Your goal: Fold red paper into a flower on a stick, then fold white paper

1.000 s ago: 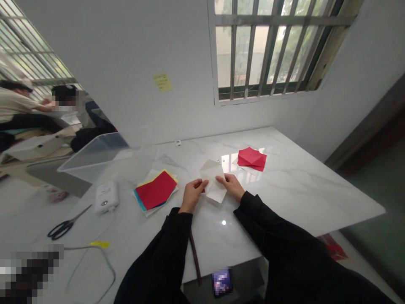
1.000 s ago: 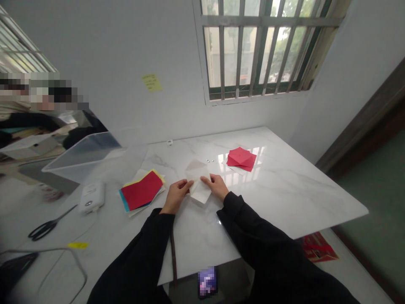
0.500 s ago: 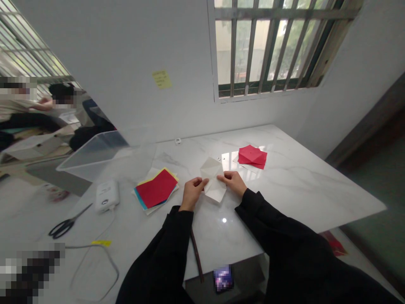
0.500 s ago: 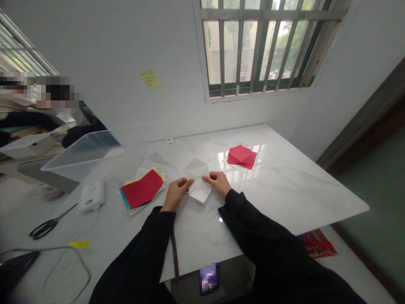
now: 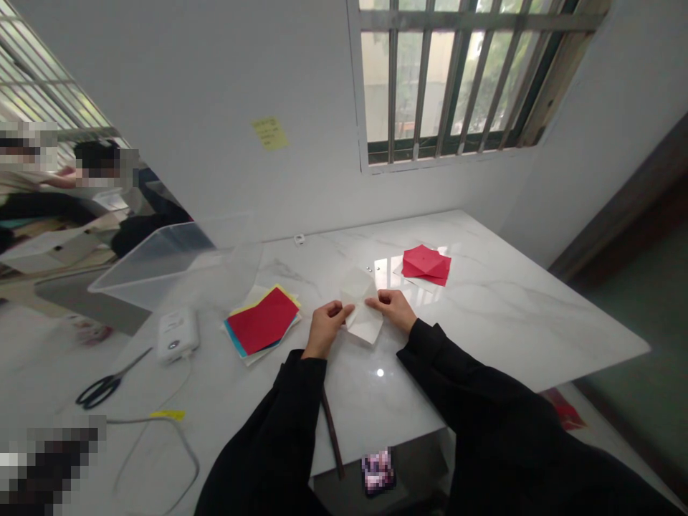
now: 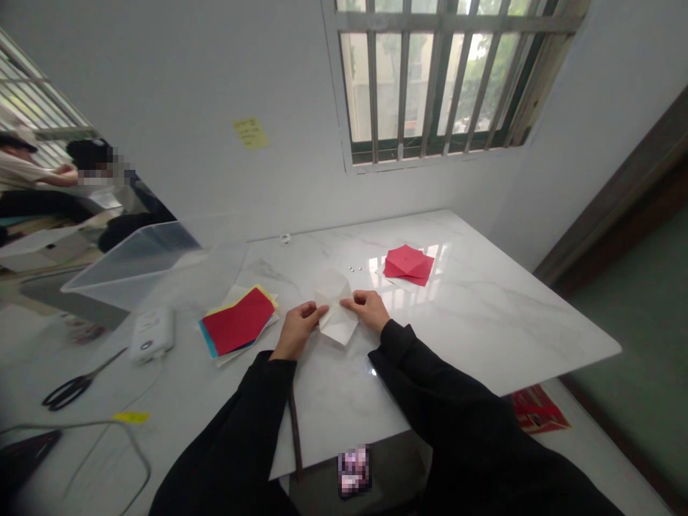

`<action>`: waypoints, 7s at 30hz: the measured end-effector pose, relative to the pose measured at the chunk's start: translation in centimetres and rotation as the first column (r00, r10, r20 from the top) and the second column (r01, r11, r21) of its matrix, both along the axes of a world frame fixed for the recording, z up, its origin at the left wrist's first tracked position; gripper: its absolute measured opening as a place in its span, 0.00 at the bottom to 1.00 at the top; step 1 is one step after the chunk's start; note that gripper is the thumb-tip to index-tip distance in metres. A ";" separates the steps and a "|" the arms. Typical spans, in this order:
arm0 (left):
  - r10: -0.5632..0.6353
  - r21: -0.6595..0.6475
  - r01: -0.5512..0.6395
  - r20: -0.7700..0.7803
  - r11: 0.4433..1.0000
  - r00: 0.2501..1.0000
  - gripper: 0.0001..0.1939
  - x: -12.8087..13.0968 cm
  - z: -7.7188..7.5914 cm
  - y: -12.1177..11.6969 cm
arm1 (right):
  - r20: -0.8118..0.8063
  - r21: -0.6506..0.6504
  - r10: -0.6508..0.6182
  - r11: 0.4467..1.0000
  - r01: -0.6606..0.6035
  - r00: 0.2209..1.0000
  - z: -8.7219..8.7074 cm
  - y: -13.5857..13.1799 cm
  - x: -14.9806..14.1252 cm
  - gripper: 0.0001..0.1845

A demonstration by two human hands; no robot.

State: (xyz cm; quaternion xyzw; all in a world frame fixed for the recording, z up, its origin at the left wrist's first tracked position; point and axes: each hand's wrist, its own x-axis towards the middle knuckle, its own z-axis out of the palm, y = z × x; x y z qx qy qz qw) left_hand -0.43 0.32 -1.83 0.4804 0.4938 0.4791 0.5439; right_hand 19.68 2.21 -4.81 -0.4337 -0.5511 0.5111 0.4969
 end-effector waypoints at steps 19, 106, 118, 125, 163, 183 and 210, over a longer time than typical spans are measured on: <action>-0.067 0.001 0.067 -0.055 0.998 0.996 0.26 0.2 0.2 -0.1 | -0.014 -0.069 0.068 0.995 -0.069 0.998 1.0 -0.2 0.4 0.24; 0.007 0.409 0.083 -0.213 0.909 0.977 0.18 2.6 2.2 -0.6 | -0.210 -0.206 -0.152 0.973 0.108 0.966 2.4 0.4 -0.7 0.19; -0.003 0.220 -0.012 0.068 0.976 0.998 0.46 3.4 1.9 -0.6 | -0.237 -0.252 -0.205 0.957 0.143 0.950 3.1 -0.5 -1.9 0.19; 0.024 0.199 -0.038 0.070 0.979 0.997 0.32 3.4 1.5 -0.7 | -0.328 -0.262 -0.058 0.965 -0.032 0.943 3.0 -0.7 -2.2 0.19; 0.114 0.068 -0.136 0.262 0.988 0.958 0.24 2.3 1.2 0.7 | -0.399 -0.023 -0.073 0.997 0.069 0.914 3.9 0.1 -0.8 0.25; 0.013 0.100 -0.034 0.208 0.994 0.978 0.28 2.0 1.3 0.7 | -0.132 -0.069 0.060 0.995 -0.070 0.989 2.7 0.4 -0.5 0.26; 0.031 0.045 -0.032 0.020 0.998 0.999 0.29 1.6 1.4 0.5 | -0.066 -0.036 0.063 0.997 -0.065 0.996 2.6 0.6 -0.3 0.28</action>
